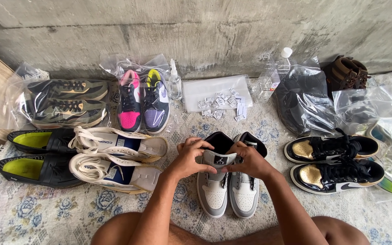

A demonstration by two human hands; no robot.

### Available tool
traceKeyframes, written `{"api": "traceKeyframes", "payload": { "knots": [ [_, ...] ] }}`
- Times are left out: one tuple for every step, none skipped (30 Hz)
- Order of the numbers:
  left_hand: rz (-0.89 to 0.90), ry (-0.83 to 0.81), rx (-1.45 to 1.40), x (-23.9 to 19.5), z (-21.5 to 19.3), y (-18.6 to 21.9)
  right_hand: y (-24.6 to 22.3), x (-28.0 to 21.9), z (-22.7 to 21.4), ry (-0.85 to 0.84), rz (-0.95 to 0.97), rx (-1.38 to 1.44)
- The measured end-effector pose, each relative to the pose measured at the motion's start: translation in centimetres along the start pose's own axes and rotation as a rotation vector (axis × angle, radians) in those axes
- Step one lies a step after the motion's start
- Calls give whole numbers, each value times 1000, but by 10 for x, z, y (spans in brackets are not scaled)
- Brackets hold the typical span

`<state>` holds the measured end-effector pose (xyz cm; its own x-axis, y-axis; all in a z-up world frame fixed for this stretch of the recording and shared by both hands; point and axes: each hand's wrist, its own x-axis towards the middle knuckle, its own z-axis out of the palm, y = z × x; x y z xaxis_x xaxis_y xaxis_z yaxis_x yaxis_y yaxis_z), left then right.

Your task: The person sits on a rug and cleans a pair of white and grey sneakers. They wipe the exterior of the shoes with a cloth, then remove the insoles to clean the interior surfaces. The person also removes the laces from one shoe and wipes the inside tongue area.

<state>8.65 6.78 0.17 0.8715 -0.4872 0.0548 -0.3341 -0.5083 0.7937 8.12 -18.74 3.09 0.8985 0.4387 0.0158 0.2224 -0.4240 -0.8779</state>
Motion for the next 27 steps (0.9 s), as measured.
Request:
{"api": "traceKeyframes", "payload": {
  "knots": [
    [-2,-1,-1,-1,2,-4,7,0,3,-1,2,1],
    [-4,7,10,-1,4,-7,14,0,5,6,0,-14],
    [-7,15,21,-1,6,-10,21,0,7,12,-1,-30],
    [-7,16,21,-2,6,-8,21,0,9,12,-3,-30],
    [-11,24,-13,-2,6,-6,20,-1,10,35,14,-32],
    [-16,32,-46,-3,6,-5,20,-2,13,57,30,-33],
    [-18,35,-45,-1,8,-9,27,0,14,54,29,-32],
    [7,51,-17,0,11,-13,35,1,17,73,34,-27],
    [31,66,11,1,15,-17,42,2,19,93,40,-22],
    [32,65,11,2,17,-17,44,2,20,94,41,-22],
    [40,79,29,4,18,-17,45,3,21,104,34,-50],
    [49,92,46,5,21,-17,47,3,21,115,27,-80],
    [50,91,45,2,19,-13,41,1,22,115,29,-79],
    [57,99,46,1,18,-8,35,-1,23,119,15,-99],
    [64,107,46,-1,16,-4,28,-2,24,123,1,-119],
    [63,109,47,0,18,-7,31,-2,24,122,-1,-119],
    [65,112,51,0,20,-10,34,-3,25,117,-11,-137],
    [67,114,54,0,22,-13,37,-4,26,112,-19,-154],
    [65,115,53,-1,22,-11,37,-5,27,111,-19,-154],
    [64,116,32,-1,21,-9,37,-6,29,125,-13,-178],
    [62,117,12,-1,20,-7,37,-7,30,140,-7,-202],
    [63,115,13,-2,18,-3,39,-8,33,142,-8,-201],
    [58,113,-9,-3,16,1,40,-8,35,154,14,-258],
    [52,110,-31,-4,14,4,41,-8,39,166,36,-313],
    [52,107,-29,-6,13,9,41,-10,40,168,37,-310],
    [52,108,-60,-7,11,13,40,-10,41,176,20,-340],
    [52,110,-91,-8,10,17,39,-10,42,184,4,-370]
  ]
}}
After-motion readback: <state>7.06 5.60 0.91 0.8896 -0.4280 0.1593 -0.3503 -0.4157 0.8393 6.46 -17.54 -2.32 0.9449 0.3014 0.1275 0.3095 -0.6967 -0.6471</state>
